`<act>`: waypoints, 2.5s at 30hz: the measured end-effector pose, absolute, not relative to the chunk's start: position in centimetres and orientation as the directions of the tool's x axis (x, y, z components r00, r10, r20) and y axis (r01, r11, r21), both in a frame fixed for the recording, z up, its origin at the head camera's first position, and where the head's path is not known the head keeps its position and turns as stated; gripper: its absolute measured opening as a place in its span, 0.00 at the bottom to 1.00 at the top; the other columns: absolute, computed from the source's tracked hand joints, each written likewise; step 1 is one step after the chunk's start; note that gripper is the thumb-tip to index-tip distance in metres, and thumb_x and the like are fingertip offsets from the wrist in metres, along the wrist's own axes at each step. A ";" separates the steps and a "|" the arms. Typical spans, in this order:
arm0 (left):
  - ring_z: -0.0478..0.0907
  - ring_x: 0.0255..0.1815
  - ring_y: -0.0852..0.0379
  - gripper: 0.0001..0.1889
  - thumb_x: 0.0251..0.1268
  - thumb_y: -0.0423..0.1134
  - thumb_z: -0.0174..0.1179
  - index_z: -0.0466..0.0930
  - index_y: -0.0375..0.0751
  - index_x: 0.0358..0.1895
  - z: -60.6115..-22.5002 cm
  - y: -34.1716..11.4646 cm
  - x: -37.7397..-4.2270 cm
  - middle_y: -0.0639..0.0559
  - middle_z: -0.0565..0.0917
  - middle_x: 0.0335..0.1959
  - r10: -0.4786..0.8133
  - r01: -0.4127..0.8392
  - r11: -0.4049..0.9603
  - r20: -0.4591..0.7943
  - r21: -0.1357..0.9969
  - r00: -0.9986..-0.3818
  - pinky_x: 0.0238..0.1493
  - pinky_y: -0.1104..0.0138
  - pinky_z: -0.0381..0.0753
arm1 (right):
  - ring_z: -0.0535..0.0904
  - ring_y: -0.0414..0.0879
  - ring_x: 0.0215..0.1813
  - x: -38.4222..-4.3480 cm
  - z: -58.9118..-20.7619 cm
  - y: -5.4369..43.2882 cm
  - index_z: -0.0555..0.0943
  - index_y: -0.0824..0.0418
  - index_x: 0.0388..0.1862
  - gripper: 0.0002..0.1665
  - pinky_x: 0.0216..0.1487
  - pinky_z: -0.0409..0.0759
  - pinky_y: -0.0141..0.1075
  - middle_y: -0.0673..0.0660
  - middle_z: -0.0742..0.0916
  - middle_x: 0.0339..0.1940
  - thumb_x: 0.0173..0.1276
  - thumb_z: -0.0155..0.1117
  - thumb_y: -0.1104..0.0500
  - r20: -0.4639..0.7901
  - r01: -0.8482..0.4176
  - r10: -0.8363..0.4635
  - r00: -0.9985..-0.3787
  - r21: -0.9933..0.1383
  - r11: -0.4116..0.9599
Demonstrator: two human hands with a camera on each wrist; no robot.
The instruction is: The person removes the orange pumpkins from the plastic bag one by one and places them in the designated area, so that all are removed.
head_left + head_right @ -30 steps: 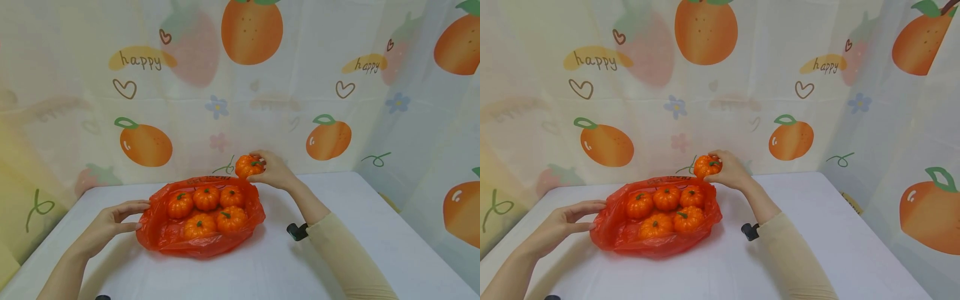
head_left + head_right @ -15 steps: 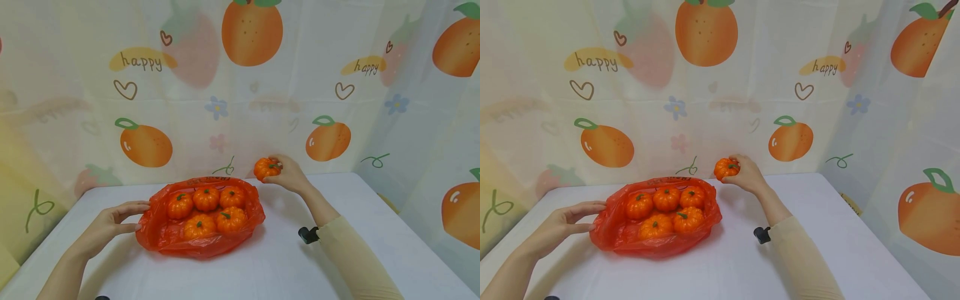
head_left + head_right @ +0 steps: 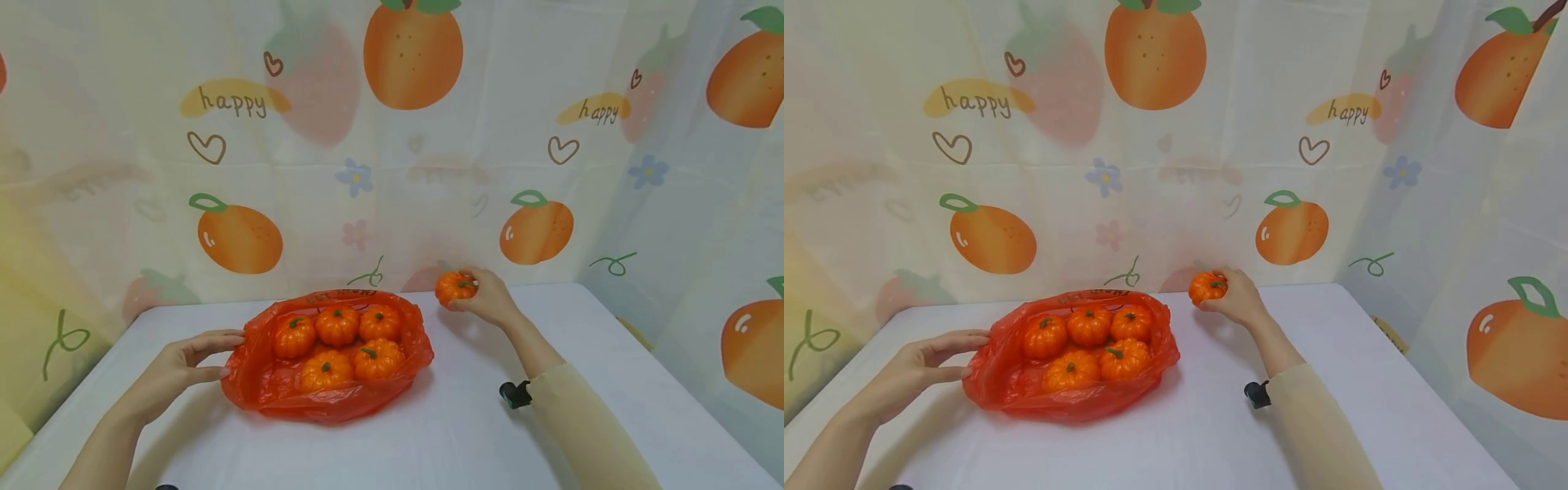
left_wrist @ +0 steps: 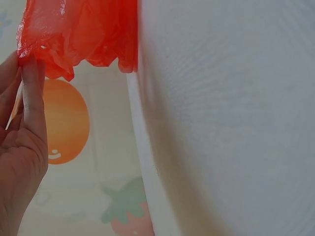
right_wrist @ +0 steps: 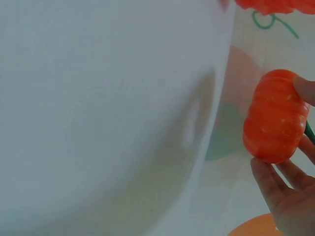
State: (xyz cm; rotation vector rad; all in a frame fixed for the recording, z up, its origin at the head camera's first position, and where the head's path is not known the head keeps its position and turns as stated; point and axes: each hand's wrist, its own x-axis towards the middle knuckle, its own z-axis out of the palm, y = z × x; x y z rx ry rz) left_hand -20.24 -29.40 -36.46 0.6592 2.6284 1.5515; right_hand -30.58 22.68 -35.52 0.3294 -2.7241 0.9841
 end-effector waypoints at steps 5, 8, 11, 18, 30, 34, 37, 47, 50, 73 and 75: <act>0.71 0.60 0.85 0.22 0.65 0.33 0.63 0.77 0.36 0.63 -36.6 -29.5 -20.2 0.73 0.79 0.60 0.369 0.351 0.416 0.196 0.839 -0.908 0.53 0.83 0.74 | 0.77 0.62 0.59 -30.4 -36.3 23.4 0.73 0.66 0.66 0.40 0.62 0.77 0.56 0.67 0.82 0.61 0.56 0.73 0.54 0.265 -0.251 -0.107 -0.958 -0.597 0.762; 0.71 0.61 0.84 0.22 0.64 0.33 0.63 0.77 0.37 0.62 -36.6 -29.5 -20.2 0.72 0.79 0.60 0.367 0.353 0.418 0.201 0.837 -0.908 0.53 0.83 0.73 | 0.75 0.62 0.61 -30.2 -36.6 23.8 0.72 0.66 0.67 0.41 0.63 0.76 0.58 0.68 0.81 0.62 0.56 0.73 0.52 0.243 -0.225 -0.094 -0.965 -0.596 0.771; 0.70 0.61 0.85 0.22 0.64 0.33 0.63 0.77 0.37 0.62 -36.7 -29.6 -20.1 0.71 0.79 0.60 0.362 0.352 0.420 0.202 0.836 -0.910 0.54 0.84 0.73 | 0.75 0.63 0.61 -30.2 -37.0 24.2 0.72 0.66 0.67 0.41 0.64 0.75 0.59 0.68 0.81 0.62 0.56 0.73 0.51 0.227 -0.204 -0.082 -0.971 -0.592 0.779; 0.70 0.60 0.85 0.22 0.65 0.32 0.63 0.76 0.35 0.62 -36.8 -29.8 -19.9 0.73 0.79 0.60 0.358 0.353 0.414 0.206 0.839 -0.911 0.53 0.84 0.73 | 0.76 0.64 0.61 -30.2 -37.7 24.8 0.72 0.67 0.66 0.41 0.64 0.74 0.59 0.69 0.81 0.62 0.56 0.72 0.51 0.212 -0.178 -0.064 -0.975 -0.580 0.795; 0.69 0.59 0.87 0.23 0.65 0.34 0.63 0.76 0.36 0.63 -36.8 -29.8 -19.9 0.76 0.78 0.59 0.341 0.325 0.434 0.181 0.840 -0.922 0.52 0.83 0.74 | 0.73 0.64 0.63 -30.0 -37.9 25.5 0.70 0.65 0.69 0.41 0.66 0.73 0.61 0.70 0.78 0.64 0.59 0.70 0.49 0.147 -0.097 -0.014 -0.989 -0.578 0.810; 0.69 0.60 0.87 0.22 0.65 0.34 0.63 0.77 0.36 0.63 -36.8 -29.8 -19.8 0.75 0.79 0.59 0.342 0.332 0.426 0.190 0.841 -0.920 0.53 0.85 0.73 | 0.73 0.65 0.63 -30.1 -37.9 25.7 0.69 0.66 0.69 0.43 0.66 0.73 0.61 0.71 0.78 0.64 0.59 0.71 0.49 0.136 -0.091 -0.014 -0.991 -0.576 0.812; 0.69 0.60 0.87 0.22 0.65 0.33 0.63 0.76 0.36 0.63 -36.8 -29.8 -19.7 0.74 0.79 0.60 0.344 0.335 0.422 0.194 0.843 -0.919 0.53 0.85 0.73 | 0.74 0.65 0.63 -30.1 -38.0 25.8 0.69 0.67 0.69 0.43 0.66 0.72 0.61 0.71 0.79 0.63 0.58 0.71 0.49 0.136 -0.091 -0.015 -0.991 -0.571 0.816; 0.69 0.60 0.87 0.23 0.65 0.34 0.63 0.76 0.36 0.63 -37.0 -29.9 -19.8 0.74 0.78 0.60 0.340 0.323 0.420 0.183 0.848 -0.923 0.53 0.84 0.74 | 0.74 0.66 0.63 -30.3 -38.2 26.0 0.70 0.67 0.68 0.43 0.66 0.72 0.61 0.71 0.79 0.63 0.58 0.71 0.49 0.142 -0.098 -0.020 -0.990 -0.568 0.817; 0.69 0.60 0.87 0.23 0.65 0.34 0.63 0.76 0.37 0.63 -37.1 -29.9 -19.8 0.74 0.78 0.60 0.338 0.327 0.424 0.187 0.844 -0.922 0.53 0.84 0.74 | 0.75 0.66 0.62 -30.3 -38.2 25.9 0.71 0.68 0.68 0.42 0.65 0.72 0.60 0.71 0.80 0.63 0.58 0.71 0.49 0.144 -0.101 -0.023 -0.989 -0.565 0.819; 0.69 0.61 0.87 0.23 0.65 0.33 0.62 0.76 0.36 0.63 -36.8 -29.9 -19.8 0.76 0.78 0.60 0.339 0.331 0.415 0.193 0.847 -0.921 0.52 0.85 0.73 | 0.72 0.66 0.65 -30.3 -37.9 25.7 0.69 0.68 0.69 0.42 0.68 0.71 0.61 0.72 0.77 0.66 0.61 0.70 0.49 0.099 -0.063 -0.008 -0.995 -0.573 0.817; 0.69 0.61 0.87 0.23 0.66 0.33 0.62 0.76 0.35 0.63 -36.8 -29.9 -19.8 0.76 0.78 0.60 0.341 0.331 0.412 0.194 0.849 -0.920 0.52 0.85 0.73 | 0.72 0.66 0.65 -30.3 -37.7 25.7 0.68 0.67 0.70 0.43 0.68 0.71 0.61 0.72 0.77 0.66 0.60 0.70 0.48 0.096 -0.063 -0.009 -0.995 -0.570 0.819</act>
